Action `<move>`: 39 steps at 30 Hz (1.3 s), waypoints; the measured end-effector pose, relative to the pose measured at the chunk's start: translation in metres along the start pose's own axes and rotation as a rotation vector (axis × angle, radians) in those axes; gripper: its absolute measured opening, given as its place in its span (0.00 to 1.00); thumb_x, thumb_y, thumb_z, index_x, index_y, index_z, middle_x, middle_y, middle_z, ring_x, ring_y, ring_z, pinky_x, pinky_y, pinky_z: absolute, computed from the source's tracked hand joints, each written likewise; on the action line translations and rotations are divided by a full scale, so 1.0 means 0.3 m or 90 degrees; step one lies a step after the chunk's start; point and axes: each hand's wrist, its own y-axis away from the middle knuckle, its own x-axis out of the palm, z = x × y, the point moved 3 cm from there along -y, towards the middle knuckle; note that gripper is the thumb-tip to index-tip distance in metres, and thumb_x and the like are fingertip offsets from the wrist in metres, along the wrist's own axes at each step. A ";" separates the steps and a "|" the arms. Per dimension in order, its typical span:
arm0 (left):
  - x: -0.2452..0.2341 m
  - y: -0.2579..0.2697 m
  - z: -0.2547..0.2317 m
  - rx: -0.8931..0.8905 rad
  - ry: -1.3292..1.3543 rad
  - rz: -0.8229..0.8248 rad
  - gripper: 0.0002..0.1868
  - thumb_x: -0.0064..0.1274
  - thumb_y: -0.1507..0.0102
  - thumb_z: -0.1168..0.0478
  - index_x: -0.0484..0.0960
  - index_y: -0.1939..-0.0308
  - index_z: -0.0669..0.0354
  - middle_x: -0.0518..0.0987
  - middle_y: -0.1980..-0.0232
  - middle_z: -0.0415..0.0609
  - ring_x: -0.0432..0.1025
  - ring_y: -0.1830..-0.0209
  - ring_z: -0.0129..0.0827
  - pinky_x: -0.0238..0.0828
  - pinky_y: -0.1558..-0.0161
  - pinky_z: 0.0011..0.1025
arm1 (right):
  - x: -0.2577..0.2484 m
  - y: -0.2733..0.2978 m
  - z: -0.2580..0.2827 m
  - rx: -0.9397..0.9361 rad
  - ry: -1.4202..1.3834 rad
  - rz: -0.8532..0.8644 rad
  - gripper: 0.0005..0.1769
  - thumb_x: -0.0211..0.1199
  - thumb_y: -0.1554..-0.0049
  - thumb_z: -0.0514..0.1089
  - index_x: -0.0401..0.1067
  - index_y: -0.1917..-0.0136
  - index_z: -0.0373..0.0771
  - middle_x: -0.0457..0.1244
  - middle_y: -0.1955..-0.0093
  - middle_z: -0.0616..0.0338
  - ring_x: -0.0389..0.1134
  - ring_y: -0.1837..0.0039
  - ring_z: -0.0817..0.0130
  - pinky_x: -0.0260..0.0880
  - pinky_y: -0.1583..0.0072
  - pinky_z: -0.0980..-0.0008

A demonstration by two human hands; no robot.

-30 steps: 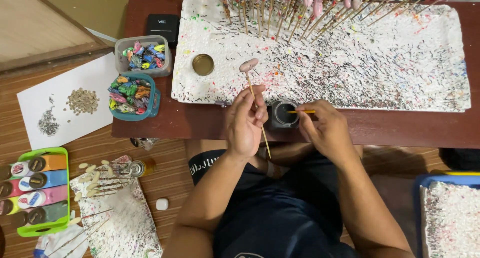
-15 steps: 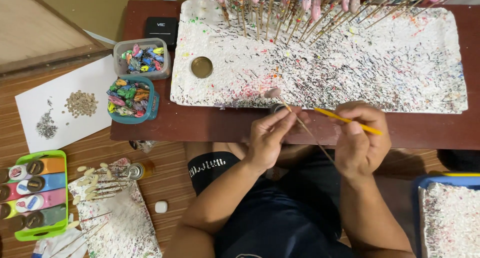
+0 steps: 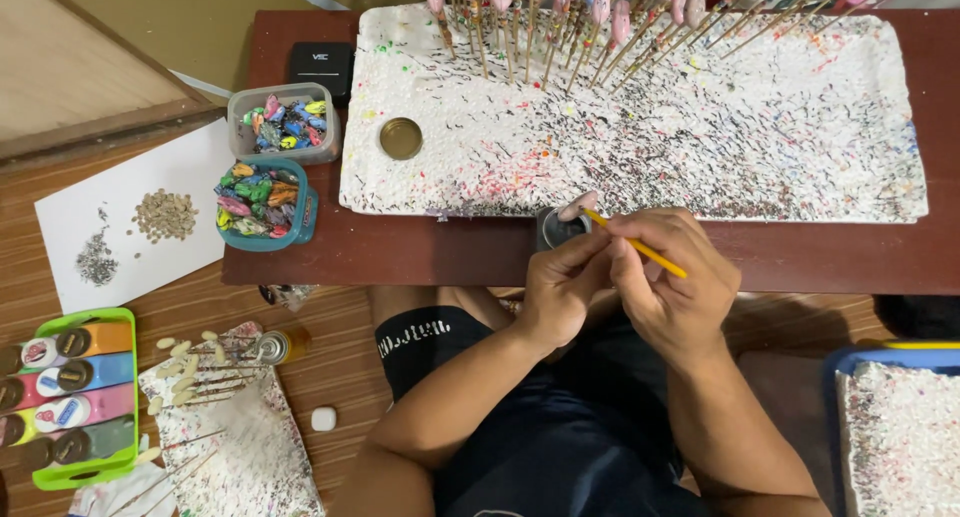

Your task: Painting small black details on fishing lures with a thin brush.

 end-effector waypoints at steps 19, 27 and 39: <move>0.029 0.002 -0.035 -0.153 0.143 -0.026 0.14 0.51 0.28 0.65 0.80 0.40 0.65 0.83 0.50 0.43 0.77 0.52 0.23 0.78 0.48 0.25 | -0.010 0.037 -0.027 0.074 -0.017 -0.044 0.05 0.64 0.35 0.29 0.74 0.45 0.30 0.70 0.50 0.51 0.71 0.50 0.66 0.71 0.48 0.74; 0.016 -0.003 -0.042 -0.083 0.025 -0.011 0.13 0.51 0.26 0.63 0.81 0.40 0.64 0.82 0.51 0.42 0.74 0.52 0.19 0.74 0.49 0.22 | 0.004 0.021 0.010 -0.017 0.026 -0.025 0.04 0.65 0.38 0.29 0.74 0.48 0.30 0.70 0.50 0.48 0.73 0.46 0.59 0.73 0.46 0.69; -0.016 -0.098 -0.134 0.004 -0.076 -0.006 0.13 0.54 0.28 0.66 0.82 0.41 0.68 0.84 0.48 0.49 0.77 0.49 0.26 0.77 0.45 0.26 | -0.057 0.039 -0.056 -0.048 0.057 -0.037 0.08 0.62 0.40 0.28 0.75 0.48 0.33 0.70 0.50 0.54 0.71 0.48 0.60 0.72 0.40 0.60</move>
